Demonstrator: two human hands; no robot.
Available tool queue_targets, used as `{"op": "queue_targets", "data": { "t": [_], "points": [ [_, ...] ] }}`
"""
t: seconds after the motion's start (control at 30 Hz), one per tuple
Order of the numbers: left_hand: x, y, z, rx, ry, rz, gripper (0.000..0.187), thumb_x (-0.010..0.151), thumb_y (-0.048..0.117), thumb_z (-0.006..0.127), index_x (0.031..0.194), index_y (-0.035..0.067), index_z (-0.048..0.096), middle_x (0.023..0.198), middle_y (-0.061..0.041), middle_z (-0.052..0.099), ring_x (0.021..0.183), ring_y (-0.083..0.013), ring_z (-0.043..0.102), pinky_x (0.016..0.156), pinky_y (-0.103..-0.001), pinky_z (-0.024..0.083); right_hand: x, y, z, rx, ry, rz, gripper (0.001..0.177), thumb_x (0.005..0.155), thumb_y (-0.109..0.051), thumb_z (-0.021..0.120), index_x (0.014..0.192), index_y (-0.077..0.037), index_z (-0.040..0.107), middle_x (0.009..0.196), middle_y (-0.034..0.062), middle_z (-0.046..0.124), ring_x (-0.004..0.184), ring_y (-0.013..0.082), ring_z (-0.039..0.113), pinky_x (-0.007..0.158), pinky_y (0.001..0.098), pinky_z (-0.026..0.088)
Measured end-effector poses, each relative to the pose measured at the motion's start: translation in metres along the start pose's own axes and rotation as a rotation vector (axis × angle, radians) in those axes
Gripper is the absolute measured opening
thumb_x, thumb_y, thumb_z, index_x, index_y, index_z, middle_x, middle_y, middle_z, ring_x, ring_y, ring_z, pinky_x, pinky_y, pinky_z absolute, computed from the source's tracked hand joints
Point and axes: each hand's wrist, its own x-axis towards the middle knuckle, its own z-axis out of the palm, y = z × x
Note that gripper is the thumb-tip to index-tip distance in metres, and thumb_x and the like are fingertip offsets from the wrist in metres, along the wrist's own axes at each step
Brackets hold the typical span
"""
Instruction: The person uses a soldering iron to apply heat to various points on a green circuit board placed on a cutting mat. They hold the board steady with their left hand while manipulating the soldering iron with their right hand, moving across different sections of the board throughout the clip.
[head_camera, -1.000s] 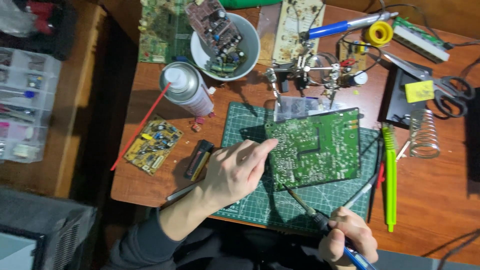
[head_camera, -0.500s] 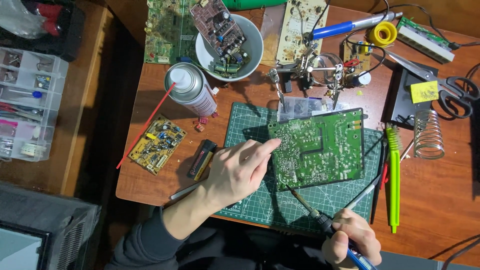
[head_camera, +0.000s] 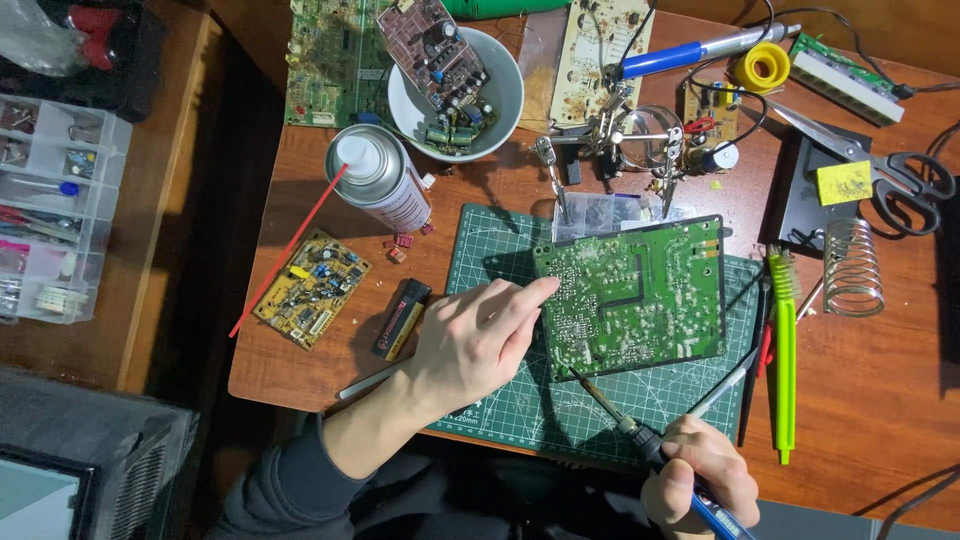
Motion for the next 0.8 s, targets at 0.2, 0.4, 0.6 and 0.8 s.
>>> {"op": "queue_targets", "data": {
  "t": [0.2, 0.4, 0.6, 0.8],
  "points": [
    [0.0012, 0.0001, -0.0006, 0.002, 0.007, 0.016, 0.033, 0.1, 0.003, 0.065, 0.132, 0.009, 0.054, 0.086, -0.002, 0.065, 0.067, -0.011, 0.061, 0.053, -0.024, 0.056, -0.0007, 0.002, -0.0011, 0.021, -0.008, 0.0, 0.025, 0.095, -0.018, 0.053, 0.076, -0.003, 0.048, 0.058, 0.011, 0.046, 0.04, 0.0164, 0.034, 0.046, 0.0301, 0.033],
    [-0.0017, -0.0014, 0.0028, -0.009, 0.06, 0.044, 0.038, 0.104, 0.005, 0.062, 0.139, 0.008, 0.047, 0.087, -0.001, 0.067, 0.073, -0.0154, 0.062, 0.075, -0.031, 0.059, -0.0018, 0.0057, -0.0004, 0.048, 0.02, -0.003, 0.027, 0.097, -0.023, 0.054, 0.078, -0.004, 0.05, 0.057, 0.0102, 0.045, 0.041, 0.0146, 0.034, 0.046, 0.0299, 0.034],
    [-0.0026, -0.0023, 0.0042, 0.006, 0.06, 0.058, 0.04, 0.103, 0.004, 0.064, 0.139, 0.008, 0.047, 0.086, -0.001, 0.066, 0.071, -0.0143, 0.06, 0.072, -0.03, 0.058, -0.0027, -0.0012, 0.0005, 0.022, 0.042, 0.047, 0.027, 0.097, -0.023, 0.054, 0.08, -0.003, 0.05, 0.059, 0.0121, 0.046, 0.043, 0.017, 0.036, 0.049, 0.0315, 0.035],
    [-0.005, -0.0031, 0.0034, 0.004, 0.044, 0.029, 0.039, 0.103, 0.007, 0.066, 0.139, 0.011, 0.05, 0.084, 0.001, 0.067, 0.071, -0.0142, 0.059, 0.062, -0.027, 0.057, -0.0028, 0.0003, -0.0037, 0.004, -0.006, 0.05, 0.025, 0.096, -0.022, 0.054, 0.08, -0.003, 0.05, 0.062, 0.0117, 0.048, 0.043, 0.0173, 0.037, 0.05, 0.0313, 0.036]
  ]
}}
